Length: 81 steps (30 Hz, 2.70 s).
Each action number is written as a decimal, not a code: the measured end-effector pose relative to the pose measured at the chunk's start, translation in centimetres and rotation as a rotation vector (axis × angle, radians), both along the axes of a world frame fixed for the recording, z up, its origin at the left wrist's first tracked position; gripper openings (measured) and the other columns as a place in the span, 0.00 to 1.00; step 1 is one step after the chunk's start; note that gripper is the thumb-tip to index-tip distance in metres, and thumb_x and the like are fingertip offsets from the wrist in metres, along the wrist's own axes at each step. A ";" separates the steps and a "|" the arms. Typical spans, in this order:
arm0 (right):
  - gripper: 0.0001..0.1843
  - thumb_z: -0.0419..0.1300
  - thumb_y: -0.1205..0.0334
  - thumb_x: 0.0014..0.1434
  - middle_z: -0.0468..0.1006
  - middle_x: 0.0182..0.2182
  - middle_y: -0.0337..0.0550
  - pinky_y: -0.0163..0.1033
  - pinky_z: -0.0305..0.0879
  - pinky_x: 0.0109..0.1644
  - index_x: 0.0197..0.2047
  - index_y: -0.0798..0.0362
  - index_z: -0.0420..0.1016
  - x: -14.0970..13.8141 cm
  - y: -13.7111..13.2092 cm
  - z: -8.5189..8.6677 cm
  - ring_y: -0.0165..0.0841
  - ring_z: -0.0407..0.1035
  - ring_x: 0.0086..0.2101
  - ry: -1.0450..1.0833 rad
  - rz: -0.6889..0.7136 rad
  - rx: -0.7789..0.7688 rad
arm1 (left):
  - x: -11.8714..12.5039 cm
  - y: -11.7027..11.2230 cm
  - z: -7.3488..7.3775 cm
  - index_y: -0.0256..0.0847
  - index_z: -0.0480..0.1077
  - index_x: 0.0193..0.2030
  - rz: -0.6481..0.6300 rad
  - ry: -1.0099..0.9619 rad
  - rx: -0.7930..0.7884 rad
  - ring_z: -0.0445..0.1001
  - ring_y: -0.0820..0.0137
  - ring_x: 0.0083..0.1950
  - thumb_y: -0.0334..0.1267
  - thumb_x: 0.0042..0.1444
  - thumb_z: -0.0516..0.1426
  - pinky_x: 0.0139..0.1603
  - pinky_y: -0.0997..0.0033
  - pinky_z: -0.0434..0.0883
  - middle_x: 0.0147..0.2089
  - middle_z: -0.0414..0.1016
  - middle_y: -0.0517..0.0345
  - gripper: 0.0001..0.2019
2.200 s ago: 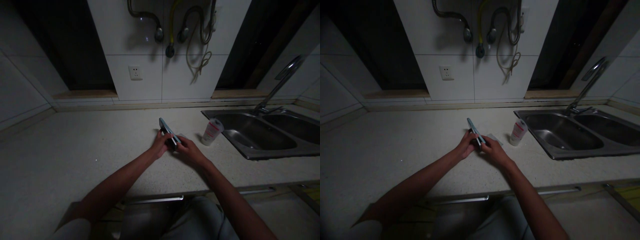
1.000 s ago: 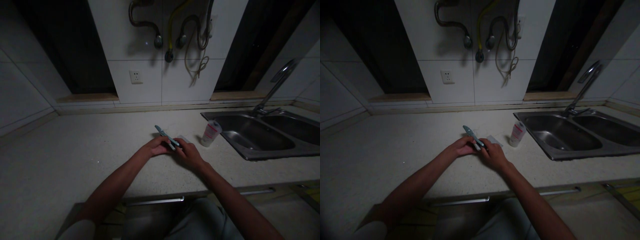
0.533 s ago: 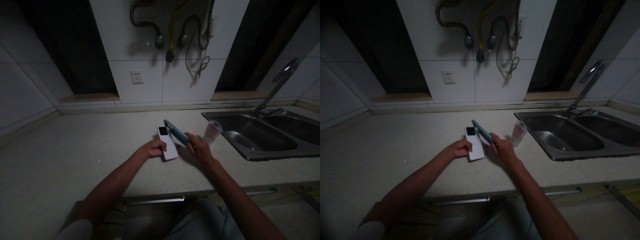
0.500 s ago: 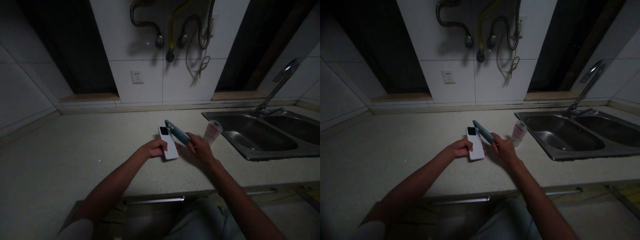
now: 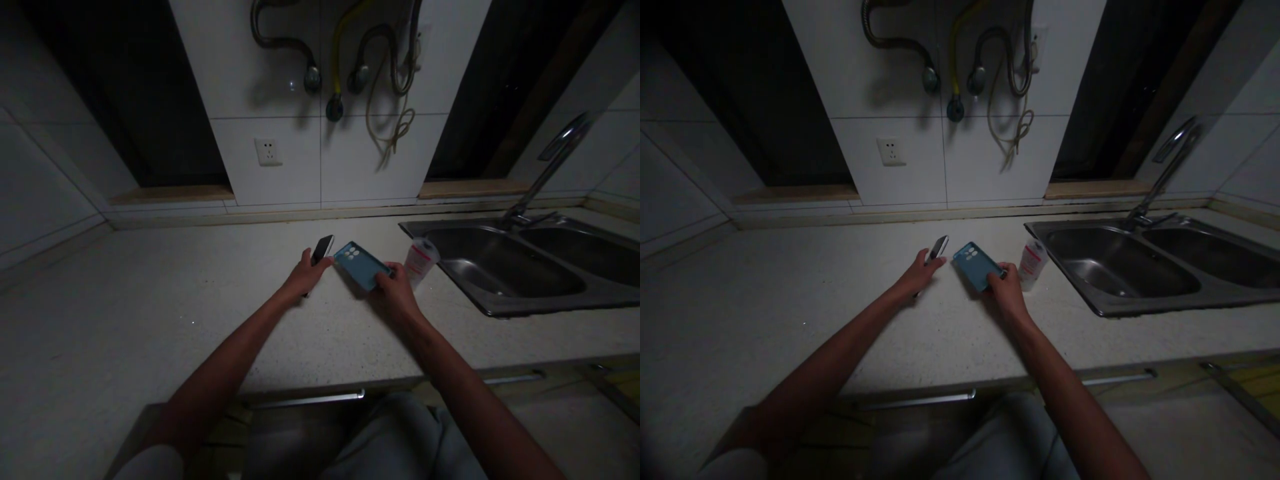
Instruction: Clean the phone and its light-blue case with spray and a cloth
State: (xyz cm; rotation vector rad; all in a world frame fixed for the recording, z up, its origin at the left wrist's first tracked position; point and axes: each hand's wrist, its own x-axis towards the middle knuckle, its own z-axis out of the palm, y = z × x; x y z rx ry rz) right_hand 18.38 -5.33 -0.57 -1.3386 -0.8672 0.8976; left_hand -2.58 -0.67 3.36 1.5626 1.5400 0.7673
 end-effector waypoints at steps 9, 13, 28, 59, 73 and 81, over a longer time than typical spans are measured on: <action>0.32 0.58 0.56 0.44 0.73 0.43 0.45 0.38 0.68 0.33 0.55 0.51 0.61 -0.2 0.1 -1.9 0.36 0.71 0.34 -0.280 0.066 0.014 | -1.4 0.5 -0.9 0.38 0.45 0.75 0.037 0.672 0.181 0.71 0.45 0.60 0.64 0.55 0.53 0.58 0.52 0.67 0.64 0.65 0.31 0.48; 0.20 0.55 0.54 0.50 0.75 0.34 0.43 0.40 0.66 0.37 0.45 0.54 0.71 -0.4 -0.5 -1.7 0.36 0.70 0.33 -0.521 0.127 0.085 | -2.4 1.3 -1.1 0.35 0.48 0.73 0.066 0.732 0.155 0.72 0.45 0.59 0.65 0.55 0.52 0.56 0.52 0.69 0.61 0.67 0.30 0.47; 0.26 0.49 0.58 0.67 0.83 0.43 0.54 0.44 0.68 0.43 0.65 0.53 0.64 -2.8 -2.8 0.4 0.45 0.78 0.41 -1.463 0.316 -0.242 | -2.6 1.1 -1.6 0.36 0.55 0.69 0.067 0.818 0.143 0.72 0.44 0.57 0.62 0.58 0.51 0.53 0.50 0.69 0.59 0.67 0.28 0.40; 0.24 0.47 0.57 0.68 0.83 0.41 0.55 0.43 0.68 0.40 0.64 0.53 0.65 -3.1 -2.8 0.5 0.46 0.79 0.40 -1.490 0.275 -0.289 | -1.2 -0.2 -3.6 0.24 0.54 0.70 0.080 1.053 0.331 0.64 0.45 0.60 0.54 0.65 0.46 0.57 0.51 0.64 0.61 0.65 0.26 0.37; 0.23 0.48 0.59 0.67 0.83 0.41 0.52 0.41 0.66 0.40 0.63 0.51 0.66 -3.1 -2.9 0.7 0.43 0.78 0.40 -1.445 0.279 -0.286 | -1.0 -0.2 -4.3 0.26 0.54 0.71 0.091 1.036 0.247 0.60 0.45 0.65 0.54 0.67 0.40 0.61 0.45 0.60 0.67 0.60 0.28 0.36; 0.19 0.47 0.58 0.62 0.79 0.31 0.47 0.39 0.65 0.37 0.43 0.55 0.77 0.2 -2.6 0.4 0.35 0.71 0.29 -0.856 -0.217 0.268 | -1.1 -0.2 -3.0 0.30 0.47 0.75 0.099 0.975 0.334 0.57 0.44 0.67 0.60 0.66 0.40 0.61 0.44 0.61 0.72 0.54 0.31 0.41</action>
